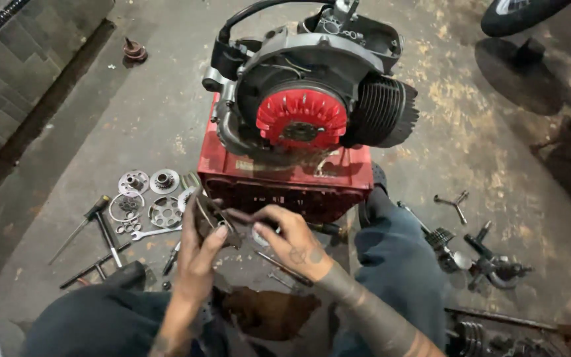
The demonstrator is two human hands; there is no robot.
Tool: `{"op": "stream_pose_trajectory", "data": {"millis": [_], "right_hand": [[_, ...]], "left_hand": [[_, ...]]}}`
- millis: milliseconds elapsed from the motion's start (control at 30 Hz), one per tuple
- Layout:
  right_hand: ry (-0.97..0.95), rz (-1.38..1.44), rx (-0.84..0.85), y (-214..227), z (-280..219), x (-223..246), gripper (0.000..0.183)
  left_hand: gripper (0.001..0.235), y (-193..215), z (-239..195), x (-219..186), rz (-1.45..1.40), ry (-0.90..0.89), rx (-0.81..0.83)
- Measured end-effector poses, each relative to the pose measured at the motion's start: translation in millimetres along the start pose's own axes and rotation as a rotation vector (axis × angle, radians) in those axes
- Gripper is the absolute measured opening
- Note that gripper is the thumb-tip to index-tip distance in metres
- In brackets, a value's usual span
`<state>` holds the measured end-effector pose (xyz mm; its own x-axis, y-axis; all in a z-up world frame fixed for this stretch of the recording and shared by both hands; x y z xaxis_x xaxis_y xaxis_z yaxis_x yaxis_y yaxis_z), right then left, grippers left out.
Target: The person sits on the workshop floor and cleans a motorcycle clutch pressure plate, holding the round metal plate in one hand and scraping its inner teeth and surfaces with a small hand tool. They turn the plate over and work around its edges, with a disassembled engine and scattered clutch parts and wrenches nearby.
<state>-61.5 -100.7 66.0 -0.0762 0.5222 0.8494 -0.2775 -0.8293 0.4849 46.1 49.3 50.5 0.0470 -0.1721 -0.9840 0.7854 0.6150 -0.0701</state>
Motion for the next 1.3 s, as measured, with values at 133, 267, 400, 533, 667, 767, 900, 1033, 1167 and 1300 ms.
{"op": "stream_pose_trajectory", "data": {"millis": [133,267,400,533,667,767,900,1033,1167,1300], "right_hand": [[-0.179,0.388,0.023,15,-2,-20,0.021],[-0.122,0.401,-0.034,29,-8,-17,0.021],[-0.414,0.443,-0.195,54,3,-52,0.021],[-0.274,0.566,-0.246,54,-1,-64,0.019],[-0.193,0.280,-0.166,52,7,-71,0.018],[-0.296,0.432,-0.222,53,4,-80,0.018],[-0.189,0.592,-0.071,44,-2,-63,0.018],[-0.256,0.309,-0.155,49,12,-73,0.019],[-0.265,0.575,-0.145,41,-5,-69,0.020],[0.013,0.035,-0.190,51,3,-59,0.018]], "left_hand": [[0.091,-16,27,-33,0.091,0.043,0.103],[0.094,-38,63,-58,0.151,0.023,0.249],[0.097,-60,88,-56,0.235,-0.027,0.287],[0.096,-60,99,-40,0.118,-0.076,0.274],[0.096,-43,97,-40,0.081,-0.095,0.230],[0.097,-39,94,-39,0.088,-0.066,0.209],[0.096,-35,95,-37,-0.024,-0.054,0.215],[0.097,-30,91,-33,-0.006,-0.061,0.205],[0.098,-36,83,-28,-0.036,-0.040,0.245],[0.100,-37,76,-26,-0.004,-0.045,0.265]]}}
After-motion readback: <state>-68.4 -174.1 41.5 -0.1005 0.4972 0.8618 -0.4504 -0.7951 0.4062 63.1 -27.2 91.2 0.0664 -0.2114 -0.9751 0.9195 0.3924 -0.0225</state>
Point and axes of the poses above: each hand's wrist, its own z-axis towards the middle knuckle, its own y-axis out of the back of the hand, x = y × z, the point moved 5 cm from there along z, towards the middle knuckle, and after that the axes turned 10 degrees about x, right-handed, at the moved point
